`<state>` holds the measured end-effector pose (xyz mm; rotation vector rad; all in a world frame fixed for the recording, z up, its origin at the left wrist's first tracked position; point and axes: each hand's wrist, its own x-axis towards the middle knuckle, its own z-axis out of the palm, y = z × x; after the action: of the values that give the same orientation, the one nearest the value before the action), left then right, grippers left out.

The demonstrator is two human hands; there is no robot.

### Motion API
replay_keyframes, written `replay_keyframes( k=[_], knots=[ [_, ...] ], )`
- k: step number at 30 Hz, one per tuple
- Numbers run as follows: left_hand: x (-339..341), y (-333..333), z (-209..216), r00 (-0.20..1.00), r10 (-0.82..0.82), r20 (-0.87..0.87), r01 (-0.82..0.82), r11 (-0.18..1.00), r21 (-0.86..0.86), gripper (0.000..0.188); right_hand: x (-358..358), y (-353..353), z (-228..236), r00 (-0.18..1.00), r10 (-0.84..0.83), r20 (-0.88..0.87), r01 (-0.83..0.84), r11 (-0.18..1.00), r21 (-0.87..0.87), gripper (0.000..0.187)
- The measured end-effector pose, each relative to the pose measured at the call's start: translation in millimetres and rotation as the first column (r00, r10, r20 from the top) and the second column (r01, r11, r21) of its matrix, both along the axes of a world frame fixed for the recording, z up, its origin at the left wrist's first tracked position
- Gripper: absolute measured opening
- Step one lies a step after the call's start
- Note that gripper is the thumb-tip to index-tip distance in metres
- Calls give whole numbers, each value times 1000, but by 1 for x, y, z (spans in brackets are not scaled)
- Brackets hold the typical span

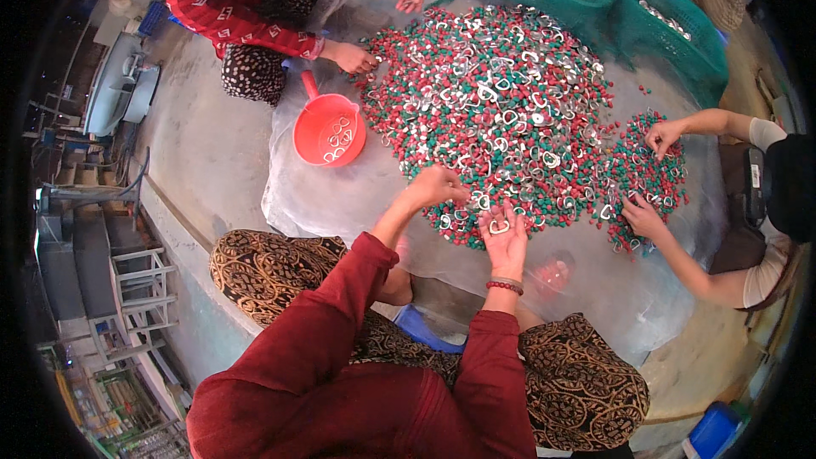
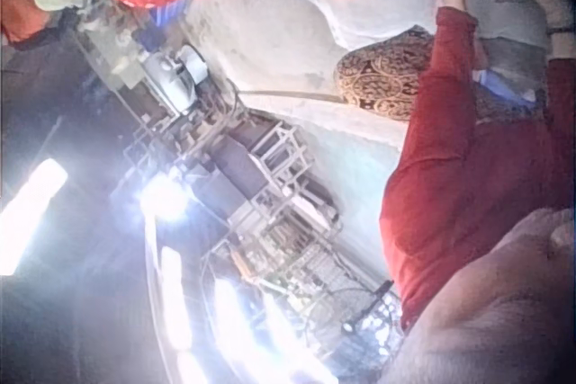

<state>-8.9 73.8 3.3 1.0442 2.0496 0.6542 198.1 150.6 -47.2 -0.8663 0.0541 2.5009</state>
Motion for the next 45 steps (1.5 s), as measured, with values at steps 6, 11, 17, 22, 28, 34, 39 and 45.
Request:
replay_keyframes(
  k=[6,11,17,22,28,34,39,45],
  knots=[
    [19,36,-12,937,287,-198,-287,957,27,32,-10,6,-1,999,-31,18,29,998,60,35],
    [-3,36,-61,880,246,-407,-290,956,-50,15,6,21,-11,995,-52,89,34,979,199,42],
    [-1,39,-73,941,208,-267,-225,974,-32,14,11,25,-9,994,-83,-65,92,982,166,46],
    [-34,-10,-70,56,257,965,-646,746,-161,27,8,19,-7,969,-133,-206,150,986,67,41],
    [-33,-22,-70,960,280,14,-280,960,6,21,6,19,-4,973,-128,-192,141,988,58,39],
    [-1,26,-73,790,215,-575,-198,976,93,27,2,12,10,964,-183,-194,195,980,46,46],
    [5,31,-82,867,139,-478,-186,981,-53,29,4,13,18,958,-237,-161,246,969,39,49],
    [-10,-10,-70,936,322,-144,-338,935,-104,36,7,14,6,941,-217,-261,228,974,12,43]
  ],
)
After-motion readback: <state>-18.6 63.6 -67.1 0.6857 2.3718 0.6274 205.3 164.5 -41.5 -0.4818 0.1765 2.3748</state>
